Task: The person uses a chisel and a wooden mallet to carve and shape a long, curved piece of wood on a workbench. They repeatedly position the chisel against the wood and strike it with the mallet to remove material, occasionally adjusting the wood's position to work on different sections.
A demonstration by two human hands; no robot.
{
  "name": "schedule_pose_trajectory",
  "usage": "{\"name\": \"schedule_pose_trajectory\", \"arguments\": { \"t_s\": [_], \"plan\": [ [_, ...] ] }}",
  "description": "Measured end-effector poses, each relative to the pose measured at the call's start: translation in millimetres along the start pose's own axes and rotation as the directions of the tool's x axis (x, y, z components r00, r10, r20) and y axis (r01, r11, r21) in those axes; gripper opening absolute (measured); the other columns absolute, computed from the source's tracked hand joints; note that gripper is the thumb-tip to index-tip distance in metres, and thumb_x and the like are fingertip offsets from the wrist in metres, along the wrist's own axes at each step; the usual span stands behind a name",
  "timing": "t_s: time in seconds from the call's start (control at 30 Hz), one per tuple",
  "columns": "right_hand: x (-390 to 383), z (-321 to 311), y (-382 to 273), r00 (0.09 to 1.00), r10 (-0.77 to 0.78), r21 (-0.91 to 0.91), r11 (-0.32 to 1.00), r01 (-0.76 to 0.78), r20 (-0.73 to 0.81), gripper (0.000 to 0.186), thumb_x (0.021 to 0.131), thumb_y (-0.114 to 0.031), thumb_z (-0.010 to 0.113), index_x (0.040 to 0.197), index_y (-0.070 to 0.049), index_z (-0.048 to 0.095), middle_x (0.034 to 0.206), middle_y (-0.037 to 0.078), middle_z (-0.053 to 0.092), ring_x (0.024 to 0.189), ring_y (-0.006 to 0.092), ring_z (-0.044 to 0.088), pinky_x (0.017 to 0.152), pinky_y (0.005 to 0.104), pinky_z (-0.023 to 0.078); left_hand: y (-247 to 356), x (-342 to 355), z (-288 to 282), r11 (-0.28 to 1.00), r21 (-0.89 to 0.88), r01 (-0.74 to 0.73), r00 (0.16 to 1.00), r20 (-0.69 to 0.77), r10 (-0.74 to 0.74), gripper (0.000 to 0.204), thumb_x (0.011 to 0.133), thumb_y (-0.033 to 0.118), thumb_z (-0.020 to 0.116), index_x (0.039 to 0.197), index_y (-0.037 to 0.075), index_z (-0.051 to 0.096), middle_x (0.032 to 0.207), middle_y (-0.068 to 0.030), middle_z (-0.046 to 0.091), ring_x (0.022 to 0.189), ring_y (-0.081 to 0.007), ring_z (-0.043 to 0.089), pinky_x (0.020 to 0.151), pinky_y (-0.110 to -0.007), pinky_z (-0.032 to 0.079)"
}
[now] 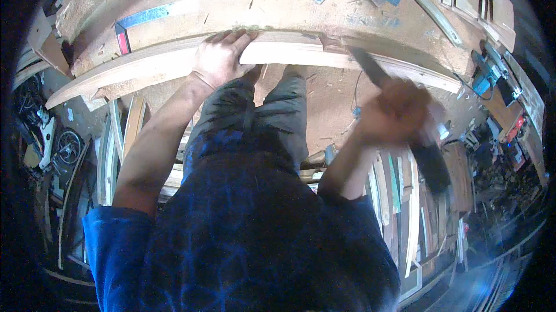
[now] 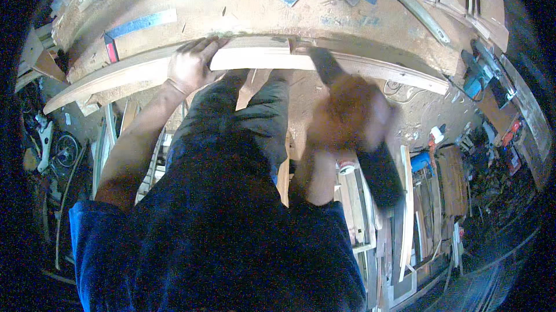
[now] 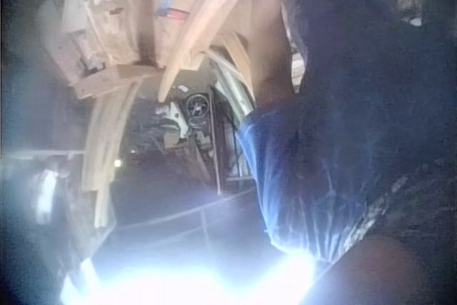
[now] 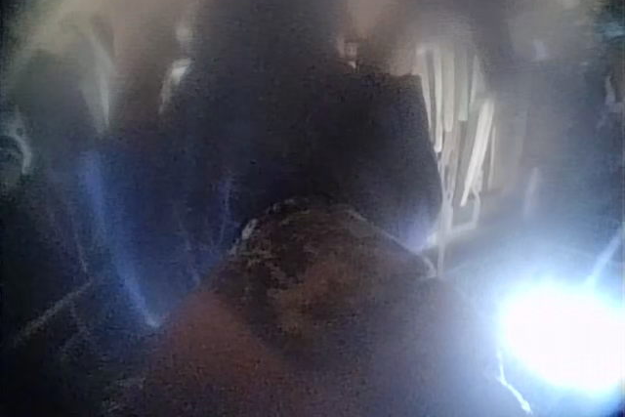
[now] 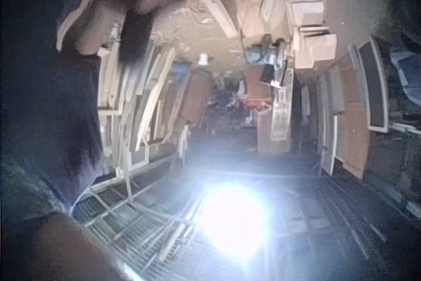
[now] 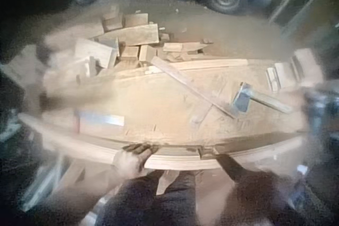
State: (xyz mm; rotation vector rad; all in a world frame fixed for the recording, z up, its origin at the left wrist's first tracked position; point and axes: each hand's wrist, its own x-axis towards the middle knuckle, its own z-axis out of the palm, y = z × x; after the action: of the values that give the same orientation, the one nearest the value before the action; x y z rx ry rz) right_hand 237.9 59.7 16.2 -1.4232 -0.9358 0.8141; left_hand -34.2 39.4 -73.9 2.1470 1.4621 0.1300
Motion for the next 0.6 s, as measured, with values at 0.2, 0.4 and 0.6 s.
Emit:
{"name": "schedule_pose_trajectory", "arguments": {
  "t_s": [0.2, 0.4, 0.6],
  "plan": [
    [15.3, 18.6, -26.4, 0.985, -0.122, 0.051, 0.990, 0.129, -0.120, 0.031, 0.098, -0.016, 0.058, 0.073, -0.014, 0.041, 0.054, -0.003, 0.032, 0.045, 0.0070, 0.035, 0.044, 0.0262, 0.029, -3.2, -1.5, 5.4, 1.000, 0.020, -0.004, 0.997, -0.074, 0.005, 0.052, 0.079, 0.044, 0.078, 0.121, 0.014, 0.069, 0.113, -0.0116, 0.073, 0.099, -0.0302, 0.072, 0.086, -0.041, 0.060],
    [11.1, 31.9, 8.6, 0.962, -0.110, -0.272, 0.961, 0.039, -0.251, 0.035, 0.100, -0.021, 0.056, 0.069, -0.017, 0.040, 0.054, -0.004, 0.031, 0.045, 0.0074, 0.033, 0.044, 0.0261, 0.028, -1.6, -1.3, 0.1, 0.997, 0.048, 0.054, 0.995, 0.077, -0.057, 0.053, 0.079, 0.036, 0.077, 0.126, 0.016, 0.067, 0.124, -0.0116, 0.071, 0.112, -0.0303, 0.070, 0.096, -0.043, 0.057],
    [2.4, 10.9, -26.9, 0.991, -0.133, 0.135, 0.981, 0.136, -0.028, 0.030, 0.101, -0.024, 0.055, 0.074, -0.015, 0.044, 0.055, -0.004, 0.032, 0.047, 0.0086, 0.035, 0.046, 0.0259, 0.030, 3.4, -2.7, -0.5, 0.998, -0.009, 0.069, 0.996, 0.056, -0.068, 0.050, 0.079, 0.038, 0.075, 0.123, 0.016, 0.068, 0.121, -0.0108, 0.072, 0.109, -0.0292, 0.071, 0.095, -0.043, 0.058]
  ]
}}
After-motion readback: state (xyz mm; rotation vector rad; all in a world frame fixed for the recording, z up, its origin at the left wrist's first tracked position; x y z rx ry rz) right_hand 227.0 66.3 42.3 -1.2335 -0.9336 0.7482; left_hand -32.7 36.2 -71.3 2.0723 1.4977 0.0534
